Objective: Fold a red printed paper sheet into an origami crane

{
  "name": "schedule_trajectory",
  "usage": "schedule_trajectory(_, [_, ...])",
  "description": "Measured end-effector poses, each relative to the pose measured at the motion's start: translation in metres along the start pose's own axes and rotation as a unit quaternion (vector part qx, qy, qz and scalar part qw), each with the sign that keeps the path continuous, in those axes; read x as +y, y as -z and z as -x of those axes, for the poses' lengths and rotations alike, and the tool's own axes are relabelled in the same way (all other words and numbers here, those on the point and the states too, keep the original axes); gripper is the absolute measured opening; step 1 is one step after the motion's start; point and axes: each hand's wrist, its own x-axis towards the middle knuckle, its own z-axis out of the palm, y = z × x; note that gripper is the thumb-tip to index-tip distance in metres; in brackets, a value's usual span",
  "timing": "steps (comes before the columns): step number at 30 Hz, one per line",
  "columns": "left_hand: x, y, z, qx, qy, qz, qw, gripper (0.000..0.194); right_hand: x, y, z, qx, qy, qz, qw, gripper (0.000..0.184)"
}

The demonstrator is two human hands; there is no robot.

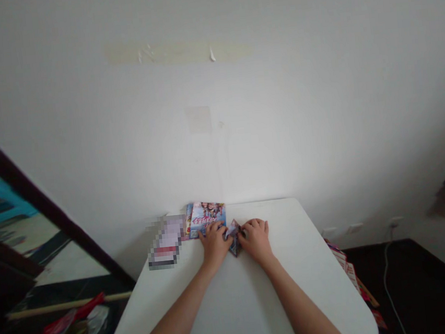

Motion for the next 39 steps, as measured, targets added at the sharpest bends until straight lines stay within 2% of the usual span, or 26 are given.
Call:
schedule_trajectory(6, [0.0, 0.001, 0.0, -0.002, -0.002, 0.006, 1.0, 0.02, 0.023, 0.01, -0.004, -0.031, 0.08, -0.118, 0.989, 0.033])
schedule_trajectory(9, [0.0, 0.002, 0.0, -0.009, -0.001, 0.008, 1.0, 0.02, 0.029, 0.014, -0.005, -0.047, 0.088, -0.133, 0.986, 0.037])
schedule_trajectory(14, [0.0, 0.003, 0.0, -0.018, 0.0, 0.0, 1.0, 0.019, 0.033, 0.013, -0.007, -0.06, 0.075, -0.132, 0.987, 0.027])
schedule_trajectory(21, [0.0, 0.003, 0.0, -0.015, -0.005, 0.011, 1.0, 0.019, 0.038, 0.005, -0.007, -0.033, 0.102, -0.121, 0.987, 0.02])
schedule_trajectory(28, [-0.001, 0.003, 0.001, -0.018, -0.012, 0.014, 1.0, 0.017, 0.035, 0.002, -0.007, -0.029, 0.101, -0.095, 0.99, 0.015])
schedule_trajectory(39, [-0.004, 0.001, 0.0, -0.027, -0.024, 0.013, 0.999, 0.017, 0.017, 0.001, -0.006, -0.038, 0.031, -0.032, 0.998, 0.014])
